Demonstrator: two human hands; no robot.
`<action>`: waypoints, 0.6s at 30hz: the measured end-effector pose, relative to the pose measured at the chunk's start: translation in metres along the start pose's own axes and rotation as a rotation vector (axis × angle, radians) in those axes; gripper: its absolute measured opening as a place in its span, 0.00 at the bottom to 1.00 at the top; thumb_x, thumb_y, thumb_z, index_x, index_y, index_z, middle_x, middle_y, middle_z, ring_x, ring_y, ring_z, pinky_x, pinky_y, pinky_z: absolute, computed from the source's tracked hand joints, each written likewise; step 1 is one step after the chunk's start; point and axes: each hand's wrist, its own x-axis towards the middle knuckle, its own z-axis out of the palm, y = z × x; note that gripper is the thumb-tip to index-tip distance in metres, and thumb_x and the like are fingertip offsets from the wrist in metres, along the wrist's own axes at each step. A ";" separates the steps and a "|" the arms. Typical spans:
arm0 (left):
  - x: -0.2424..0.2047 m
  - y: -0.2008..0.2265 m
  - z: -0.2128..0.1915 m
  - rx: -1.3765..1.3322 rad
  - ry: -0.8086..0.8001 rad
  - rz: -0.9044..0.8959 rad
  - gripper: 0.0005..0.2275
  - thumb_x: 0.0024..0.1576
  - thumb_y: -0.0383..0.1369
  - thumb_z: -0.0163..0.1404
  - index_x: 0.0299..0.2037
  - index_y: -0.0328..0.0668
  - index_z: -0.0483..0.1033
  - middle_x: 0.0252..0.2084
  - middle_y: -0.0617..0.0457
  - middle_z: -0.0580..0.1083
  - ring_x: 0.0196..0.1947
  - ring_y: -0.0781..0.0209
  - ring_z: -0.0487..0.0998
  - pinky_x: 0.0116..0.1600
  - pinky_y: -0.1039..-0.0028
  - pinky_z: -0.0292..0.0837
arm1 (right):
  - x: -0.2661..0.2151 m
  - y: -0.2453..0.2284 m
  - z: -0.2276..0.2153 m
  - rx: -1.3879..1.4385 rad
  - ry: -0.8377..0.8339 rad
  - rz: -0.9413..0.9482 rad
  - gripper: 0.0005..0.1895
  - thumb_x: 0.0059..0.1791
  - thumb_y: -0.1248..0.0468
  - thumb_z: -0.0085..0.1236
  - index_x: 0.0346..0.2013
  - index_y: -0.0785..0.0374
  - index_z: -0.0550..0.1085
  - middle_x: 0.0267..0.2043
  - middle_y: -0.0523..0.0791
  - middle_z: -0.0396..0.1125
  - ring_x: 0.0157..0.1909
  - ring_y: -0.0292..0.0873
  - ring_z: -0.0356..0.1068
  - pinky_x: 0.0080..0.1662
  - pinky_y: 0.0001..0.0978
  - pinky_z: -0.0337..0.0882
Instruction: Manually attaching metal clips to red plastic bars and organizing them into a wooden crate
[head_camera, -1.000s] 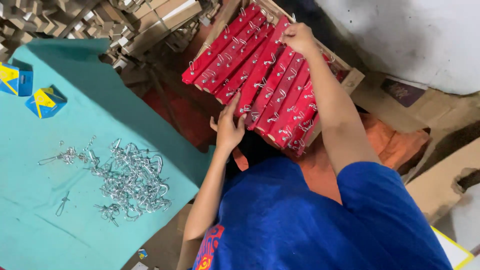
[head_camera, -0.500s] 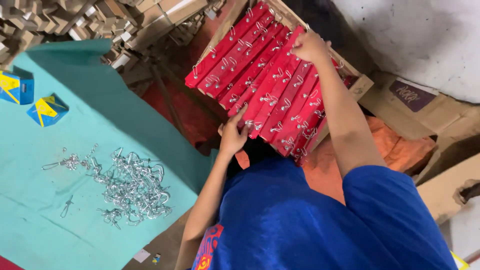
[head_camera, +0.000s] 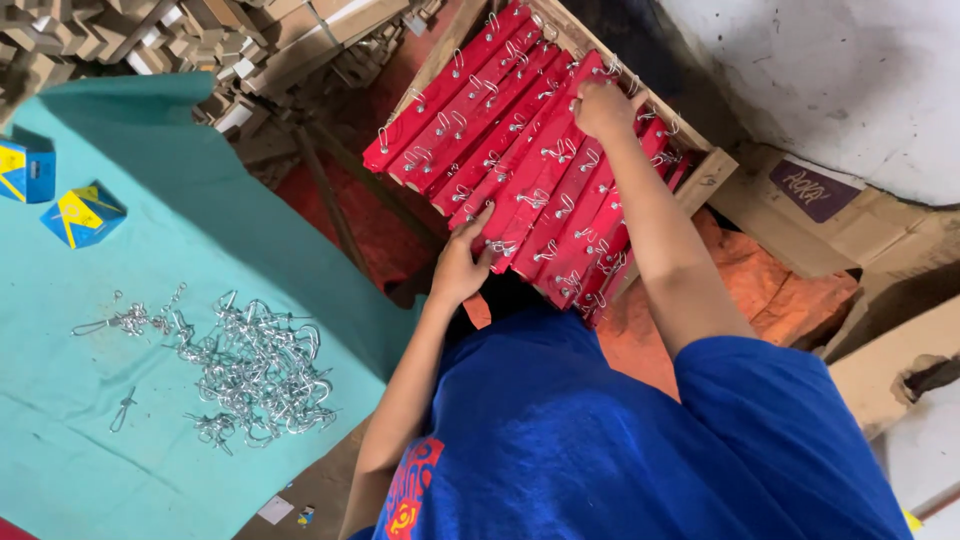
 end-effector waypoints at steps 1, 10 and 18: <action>0.000 -0.003 0.000 0.074 -0.039 -0.038 0.33 0.56 0.26 0.50 0.73 0.62 0.57 0.64 0.37 0.67 0.65 0.41 0.69 0.66 0.62 0.65 | -0.002 -0.001 0.002 -0.006 0.016 0.023 0.19 0.59 0.55 0.40 0.61 0.55 0.71 0.53 0.48 0.71 0.62 0.57 0.65 0.66 0.83 0.29; -0.010 0.027 -0.013 0.433 -0.192 -0.136 0.32 0.62 0.33 0.39 0.76 0.69 0.40 0.74 0.38 0.51 0.64 0.28 0.65 0.61 0.45 0.63 | -0.069 -0.048 -0.027 0.193 0.112 0.108 0.32 0.56 0.53 0.48 0.74 0.46 0.53 0.79 0.48 0.42 0.77 0.60 0.41 0.68 0.80 0.33; -0.055 0.044 -0.035 0.502 0.037 0.097 0.27 0.62 0.33 0.43 0.73 0.51 0.54 0.72 0.42 0.55 0.57 0.30 0.69 0.58 0.44 0.66 | -0.082 -0.054 0.012 0.260 0.444 -0.410 0.22 0.53 0.49 0.54 0.58 0.56 0.74 0.56 0.54 0.69 0.58 0.67 0.65 0.61 0.58 0.58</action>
